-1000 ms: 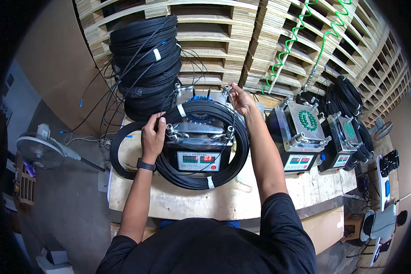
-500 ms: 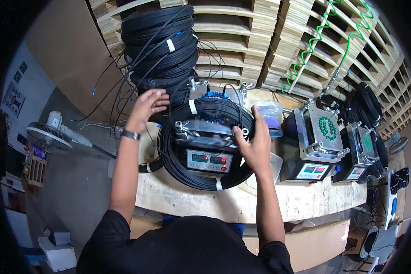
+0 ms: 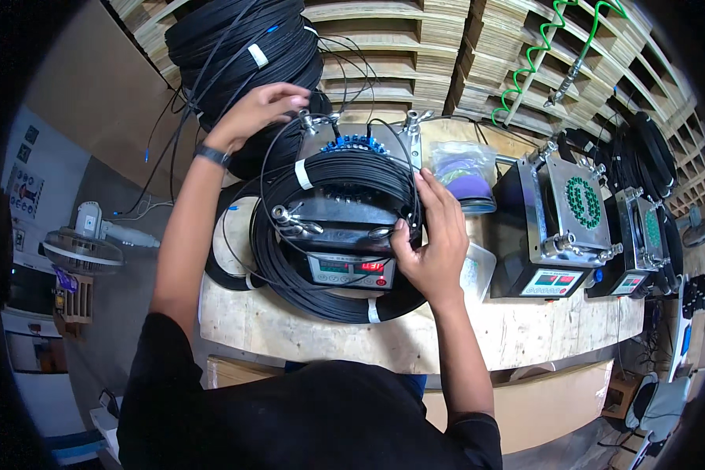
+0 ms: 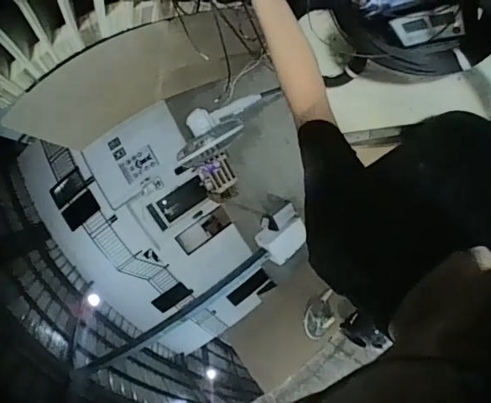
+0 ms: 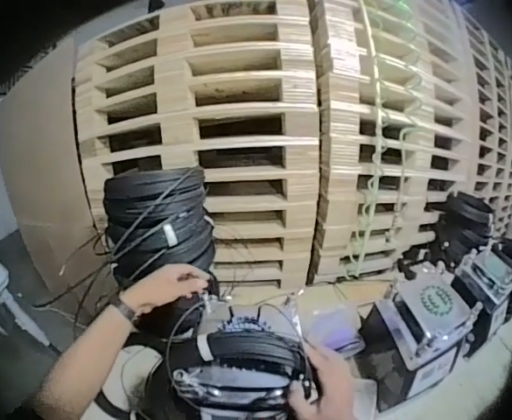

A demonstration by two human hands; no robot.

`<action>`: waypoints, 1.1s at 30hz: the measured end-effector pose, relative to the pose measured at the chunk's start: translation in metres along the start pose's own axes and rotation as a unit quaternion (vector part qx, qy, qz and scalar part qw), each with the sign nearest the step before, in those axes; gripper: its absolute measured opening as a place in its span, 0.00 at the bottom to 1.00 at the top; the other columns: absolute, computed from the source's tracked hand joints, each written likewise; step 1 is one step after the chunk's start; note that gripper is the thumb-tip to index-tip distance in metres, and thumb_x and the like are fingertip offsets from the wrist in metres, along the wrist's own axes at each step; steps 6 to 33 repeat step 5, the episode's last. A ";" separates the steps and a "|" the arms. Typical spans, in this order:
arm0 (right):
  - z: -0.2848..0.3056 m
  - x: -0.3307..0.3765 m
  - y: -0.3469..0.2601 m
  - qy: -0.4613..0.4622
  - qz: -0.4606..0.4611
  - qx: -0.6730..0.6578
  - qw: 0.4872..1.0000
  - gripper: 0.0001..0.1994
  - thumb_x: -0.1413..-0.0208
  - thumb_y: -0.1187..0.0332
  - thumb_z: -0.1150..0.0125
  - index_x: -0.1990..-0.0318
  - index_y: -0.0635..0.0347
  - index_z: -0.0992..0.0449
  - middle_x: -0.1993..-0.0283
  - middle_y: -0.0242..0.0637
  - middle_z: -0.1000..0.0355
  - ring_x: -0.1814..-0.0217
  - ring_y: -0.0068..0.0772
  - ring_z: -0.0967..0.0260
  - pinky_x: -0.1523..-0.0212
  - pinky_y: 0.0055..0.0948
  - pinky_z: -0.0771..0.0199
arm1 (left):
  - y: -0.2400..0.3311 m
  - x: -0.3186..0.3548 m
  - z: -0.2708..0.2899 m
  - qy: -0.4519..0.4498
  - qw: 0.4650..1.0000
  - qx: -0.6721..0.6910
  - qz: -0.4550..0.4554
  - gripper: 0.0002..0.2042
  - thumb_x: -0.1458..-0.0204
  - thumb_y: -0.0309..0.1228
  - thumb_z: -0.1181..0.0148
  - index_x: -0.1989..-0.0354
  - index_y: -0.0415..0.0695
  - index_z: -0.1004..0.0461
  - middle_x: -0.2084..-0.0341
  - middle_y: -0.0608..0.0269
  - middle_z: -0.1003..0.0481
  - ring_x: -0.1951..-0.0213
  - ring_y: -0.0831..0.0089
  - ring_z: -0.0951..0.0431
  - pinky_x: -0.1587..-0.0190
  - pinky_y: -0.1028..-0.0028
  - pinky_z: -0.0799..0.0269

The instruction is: Assembling and testing fiber optic or electrical cables using specialized machinery in a factory setting.

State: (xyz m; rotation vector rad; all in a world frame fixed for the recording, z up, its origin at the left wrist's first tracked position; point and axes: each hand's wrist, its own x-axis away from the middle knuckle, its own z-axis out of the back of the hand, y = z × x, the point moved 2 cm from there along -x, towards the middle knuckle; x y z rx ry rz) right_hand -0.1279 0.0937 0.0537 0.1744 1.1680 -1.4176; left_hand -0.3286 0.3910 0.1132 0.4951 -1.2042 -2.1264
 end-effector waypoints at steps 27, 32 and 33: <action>-0.002 0.002 0.002 0.005 0.005 0.011 1.000 0.31 0.55 0.73 0.38 0.38 0.62 0.28 0.37 0.51 0.29 0.36 0.52 0.30 0.35 0.44 0.34 | -0.004 -0.072 -0.036 -0.278 0.948 -0.141 0.058 0.26 0.42 0.46 0.34 0.39 0.46 0.24 0.50 0.57 0.20 0.45 0.72 0.24 0.39 0.73 0.35; -0.002 0.002 0.002 0.005 0.005 0.011 1.000 0.31 0.55 0.73 0.38 0.38 0.62 0.28 0.37 0.51 0.29 0.36 0.52 0.30 0.35 0.44 0.34 | -0.004 -0.072 -0.036 -0.278 0.948 -0.141 0.058 0.26 0.42 0.46 0.34 0.39 0.46 0.24 0.50 0.57 0.20 0.45 0.72 0.24 0.39 0.73 0.35; -0.002 0.002 0.002 0.005 0.005 0.011 1.000 0.31 0.55 0.73 0.38 0.38 0.62 0.28 0.37 0.51 0.29 0.36 0.52 0.30 0.35 0.44 0.34 | -0.004 -0.072 -0.036 -0.278 0.948 -0.141 0.058 0.26 0.42 0.46 0.34 0.39 0.46 0.24 0.50 0.57 0.20 0.45 0.72 0.24 0.39 0.73 0.35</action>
